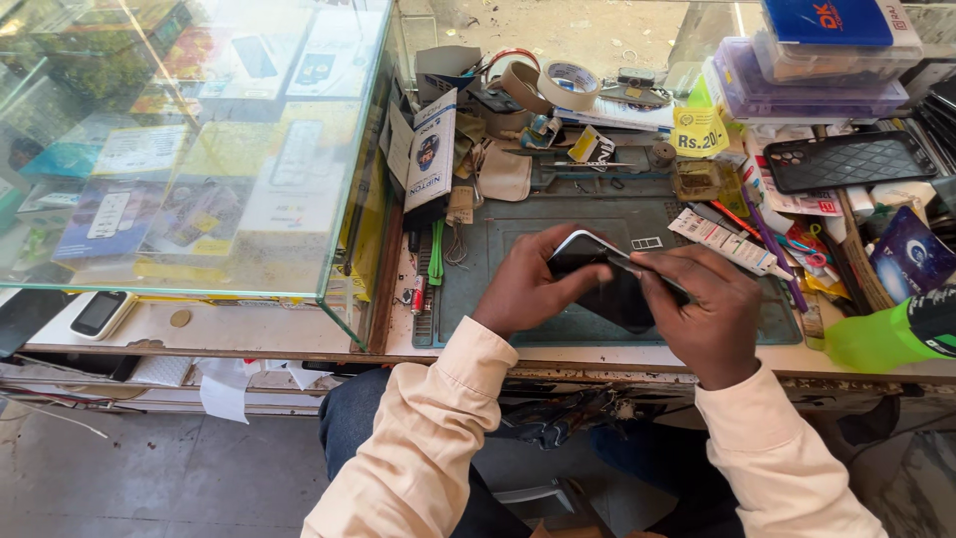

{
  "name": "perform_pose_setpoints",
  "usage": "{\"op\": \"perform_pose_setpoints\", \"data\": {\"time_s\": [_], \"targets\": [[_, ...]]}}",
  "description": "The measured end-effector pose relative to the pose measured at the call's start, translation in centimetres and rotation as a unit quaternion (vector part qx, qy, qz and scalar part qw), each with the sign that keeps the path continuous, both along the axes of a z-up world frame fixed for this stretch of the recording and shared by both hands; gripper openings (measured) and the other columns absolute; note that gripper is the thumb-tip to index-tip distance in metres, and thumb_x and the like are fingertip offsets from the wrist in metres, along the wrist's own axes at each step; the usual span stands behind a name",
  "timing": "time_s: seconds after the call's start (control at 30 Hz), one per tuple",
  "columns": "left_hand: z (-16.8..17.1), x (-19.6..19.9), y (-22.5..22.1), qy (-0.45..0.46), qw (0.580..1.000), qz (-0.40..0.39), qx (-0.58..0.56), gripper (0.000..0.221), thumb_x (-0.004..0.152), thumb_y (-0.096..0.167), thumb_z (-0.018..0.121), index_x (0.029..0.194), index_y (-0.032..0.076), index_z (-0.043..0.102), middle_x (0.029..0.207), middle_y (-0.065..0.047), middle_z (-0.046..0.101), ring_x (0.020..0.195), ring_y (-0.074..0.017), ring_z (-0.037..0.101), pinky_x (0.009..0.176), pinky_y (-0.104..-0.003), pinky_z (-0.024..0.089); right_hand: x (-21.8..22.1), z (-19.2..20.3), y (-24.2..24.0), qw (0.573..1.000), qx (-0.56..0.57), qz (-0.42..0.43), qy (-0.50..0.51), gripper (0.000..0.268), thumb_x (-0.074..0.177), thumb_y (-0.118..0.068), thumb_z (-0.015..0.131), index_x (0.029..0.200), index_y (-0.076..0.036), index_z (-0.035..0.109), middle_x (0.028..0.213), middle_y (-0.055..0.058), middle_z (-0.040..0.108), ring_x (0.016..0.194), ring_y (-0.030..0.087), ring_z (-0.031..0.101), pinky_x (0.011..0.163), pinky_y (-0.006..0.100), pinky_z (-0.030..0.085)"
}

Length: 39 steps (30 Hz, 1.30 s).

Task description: The person removes a black protective case from a smartphone, then uses a metal prying tool to separate the back cover from the phone body. The back cover is lifted to expose the internal battery and circuitry.

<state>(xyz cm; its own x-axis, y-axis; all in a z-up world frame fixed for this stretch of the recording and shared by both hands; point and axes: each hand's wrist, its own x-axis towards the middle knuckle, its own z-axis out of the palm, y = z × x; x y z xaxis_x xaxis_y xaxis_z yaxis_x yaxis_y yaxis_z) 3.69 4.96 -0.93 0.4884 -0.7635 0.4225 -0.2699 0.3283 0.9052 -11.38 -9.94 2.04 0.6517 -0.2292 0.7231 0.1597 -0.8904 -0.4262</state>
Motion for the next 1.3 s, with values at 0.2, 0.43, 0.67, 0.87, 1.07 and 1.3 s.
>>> {"op": "perform_pose_setpoints", "data": {"time_s": [0.2,0.43,0.67,0.87,1.07,1.3], "targets": [[-0.3,0.2,0.0,0.000,0.999,0.027,0.033,0.028,0.086,0.014,0.084,0.108,0.000,0.073,0.086,-0.002,0.076,0.079,-0.0032,0.062,0.068,-0.026,0.056,0.6,0.0,1.1,1.000,-0.009,0.006,-0.012,0.020,0.090,0.003,0.078,0.109,-0.004,0.077,0.099,0.012,0.074,0.089,0.023,0.074,0.077,0.032,0.057],[-1.1,1.0,-0.4,0.016,0.998,0.037,0.041,0.026,0.087,0.014,0.084,0.106,0.000,0.072,0.084,0.000,0.074,0.077,-0.0034,0.061,0.065,-0.026,0.054,1.7,0.5,0.9,0.998,0.063,0.013,0.015,0.014,0.092,-0.002,0.081,0.106,-0.002,0.077,0.091,0.012,0.073,0.079,0.018,0.070,0.071,0.028,0.053],[-4.2,2.0,-2.0,0.108,0.988,0.113,-0.005,0.033,0.090,0.015,0.082,0.119,0.004,0.071,0.098,-0.004,0.072,0.084,-0.0053,0.062,0.071,-0.024,0.053,-1.2,-5.0,-3.1,0.953,0.302,0.010,-0.027,0.017,0.101,-0.010,0.079,0.114,-0.001,0.072,0.103,0.005,0.073,0.091,0.009,0.068,0.083,0.024,0.055],[-5.3,3.2,-2.2,0.365,0.925,0.098,0.025,0.041,0.094,0.015,0.064,0.133,0.013,0.056,0.097,-0.005,0.068,0.078,-0.0156,0.070,0.056,-0.033,0.061,-3.4,-8.5,-3.2,0.902,0.430,0.049,0.001,0.023,0.100,-0.014,0.072,0.120,-0.003,0.068,0.110,0.006,0.072,0.100,0.013,0.071,0.088,0.031,0.060],[-5.6,3.1,-2.7,0.410,0.909,0.069,0.026,0.038,0.093,0.011,0.067,0.129,0.006,0.057,0.103,-0.003,0.067,0.091,-0.0165,0.071,0.063,-0.034,0.064,-2.5,-7.8,-2.1,0.844,0.528,0.096,-0.011,0.017,0.102,-0.015,0.068,0.117,-0.007,0.064,0.115,0.008,0.071,0.108,0.020,0.075,0.089,0.037,0.064],[-4.8,2.2,-2.2,0.219,0.963,0.067,0.144,0.049,0.078,0.015,0.088,0.115,-0.003,0.062,0.089,-0.009,0.069,0.076,-0.0181,0.064,0.060,-0.031,0.051,-0.9,-5.8,-2.5,0.818,0.557,0.085,-0.118,0.016,0.103,-0.012,0.070,0.117,-0.009,0.064,0.120,0.005,0.071,0.101,0.014,0.072,0.087,0.036,0.063]]}}
